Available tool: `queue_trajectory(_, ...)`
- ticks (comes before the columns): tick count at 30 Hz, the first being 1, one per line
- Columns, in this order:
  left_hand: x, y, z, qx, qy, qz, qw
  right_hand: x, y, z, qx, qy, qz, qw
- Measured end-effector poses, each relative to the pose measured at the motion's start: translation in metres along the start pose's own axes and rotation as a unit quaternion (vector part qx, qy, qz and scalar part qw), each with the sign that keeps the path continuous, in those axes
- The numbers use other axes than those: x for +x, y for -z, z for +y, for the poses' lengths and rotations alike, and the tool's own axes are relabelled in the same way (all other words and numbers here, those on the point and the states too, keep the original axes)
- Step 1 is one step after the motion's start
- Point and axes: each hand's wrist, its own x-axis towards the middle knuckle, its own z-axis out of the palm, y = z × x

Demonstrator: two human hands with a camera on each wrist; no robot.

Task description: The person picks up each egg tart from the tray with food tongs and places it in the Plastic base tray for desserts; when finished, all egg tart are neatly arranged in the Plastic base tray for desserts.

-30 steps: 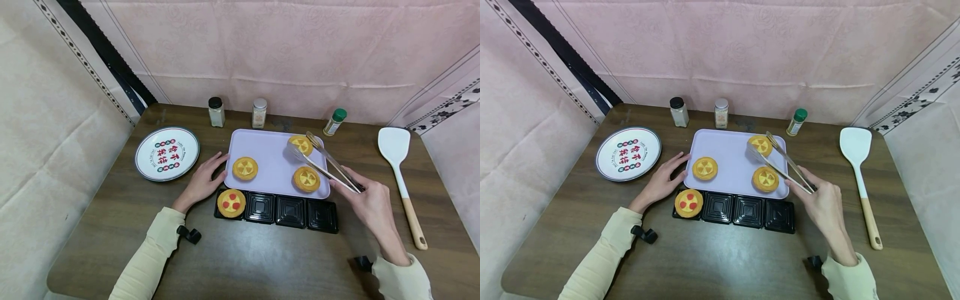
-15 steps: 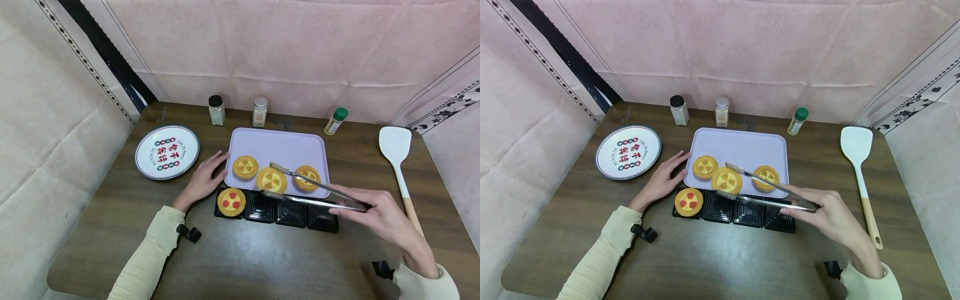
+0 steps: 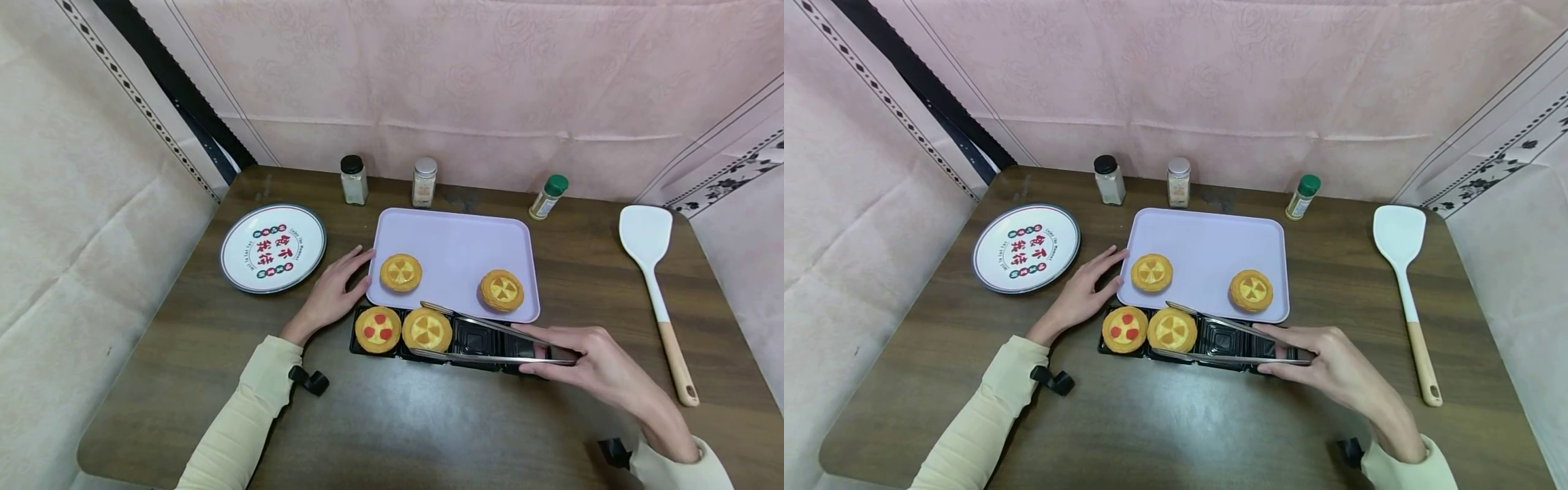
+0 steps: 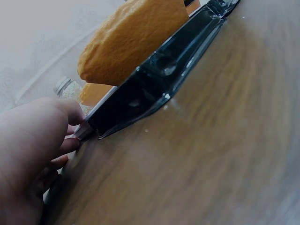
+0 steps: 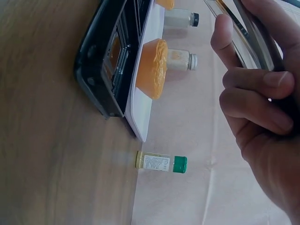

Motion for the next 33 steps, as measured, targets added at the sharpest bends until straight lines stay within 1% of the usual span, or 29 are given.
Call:
queue_trajectory(10,0.0002,0.001,0.0015,0.0,0.002,-0.003,1.0,0.0006,-0.0028,0.0026,0.006,0.011,-0.009,1.0)
queue_trajectory(33,0.0002,-0.0007,-0.0007,0.002,-0.002,0.001,1.0,-0.0002,-0.0072,0.0053,0.007,0.004,-0.016,1.0)
